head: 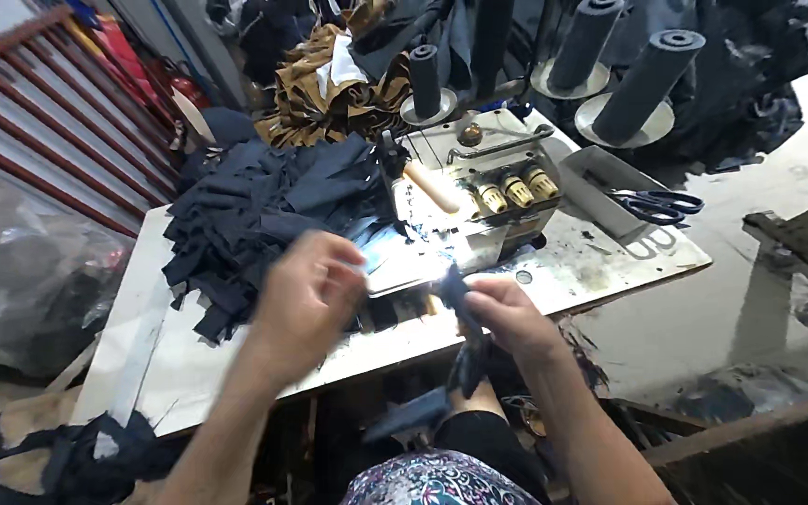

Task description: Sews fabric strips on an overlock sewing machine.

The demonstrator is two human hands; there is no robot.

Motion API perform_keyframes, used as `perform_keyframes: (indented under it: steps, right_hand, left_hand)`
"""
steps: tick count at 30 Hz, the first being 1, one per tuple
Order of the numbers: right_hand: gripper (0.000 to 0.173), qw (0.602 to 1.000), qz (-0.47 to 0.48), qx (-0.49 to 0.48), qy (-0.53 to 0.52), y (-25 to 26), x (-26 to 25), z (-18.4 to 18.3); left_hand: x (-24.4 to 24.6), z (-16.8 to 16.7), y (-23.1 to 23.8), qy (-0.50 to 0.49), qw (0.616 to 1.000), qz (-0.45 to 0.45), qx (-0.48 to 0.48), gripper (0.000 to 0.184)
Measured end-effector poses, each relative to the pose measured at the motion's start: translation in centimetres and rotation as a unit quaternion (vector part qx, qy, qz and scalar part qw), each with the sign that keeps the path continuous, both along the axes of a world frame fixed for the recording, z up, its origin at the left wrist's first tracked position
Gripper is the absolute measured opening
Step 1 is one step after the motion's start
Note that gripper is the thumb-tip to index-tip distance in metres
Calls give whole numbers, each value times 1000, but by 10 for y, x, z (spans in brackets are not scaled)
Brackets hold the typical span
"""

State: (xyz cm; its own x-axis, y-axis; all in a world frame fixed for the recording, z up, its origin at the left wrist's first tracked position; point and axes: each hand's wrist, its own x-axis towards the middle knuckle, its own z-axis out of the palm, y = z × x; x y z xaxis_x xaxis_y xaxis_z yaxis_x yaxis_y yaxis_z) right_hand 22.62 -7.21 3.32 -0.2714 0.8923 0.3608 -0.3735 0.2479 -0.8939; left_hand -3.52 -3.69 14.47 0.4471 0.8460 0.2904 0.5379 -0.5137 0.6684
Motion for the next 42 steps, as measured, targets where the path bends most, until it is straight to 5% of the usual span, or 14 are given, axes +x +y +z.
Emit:
perform_keyframes:
  steps: [2,5,9,13,16,19,28,37,42]
  right_hand:
    - [19,998,24,19,-60,-1,-19,-5]
    - [18,988,141,60,21,-5,-16,-13]
    - [24,965,198,33,170,-1,20,-17]
    - [21,980,101,-113,129,28,13,-35]
    - [22,957,71,-208,190,43,-4,-59]
    - [25,945,89,-184,256,43,-1,-71]
    - [20,918,29,-160,363,50,16,-77]
    - [21,935,-33,-182,304,54,8,-70]
    - [12,977,-76,-172,103,26,-12,-56]
  left_hand:
    - [28,-20,-20,25,996,-81,-20,52]
    - [34,-36,-24,-21,991,-131,31,24]
    - [-23,3,11,45,993,-4,105,26]
    - [-36,-11,54,191,958,134,165,28]
    - [3,-63,48,171,947,17,273,25]
    - [24,-114,43,142,938,-127,291,30]
    - [24,-126,52,180,938,-114,274,47]
    - [36,-106,76,186,952,-128,207,45]
    - [37,-90,67,207,956,-102,179,62]
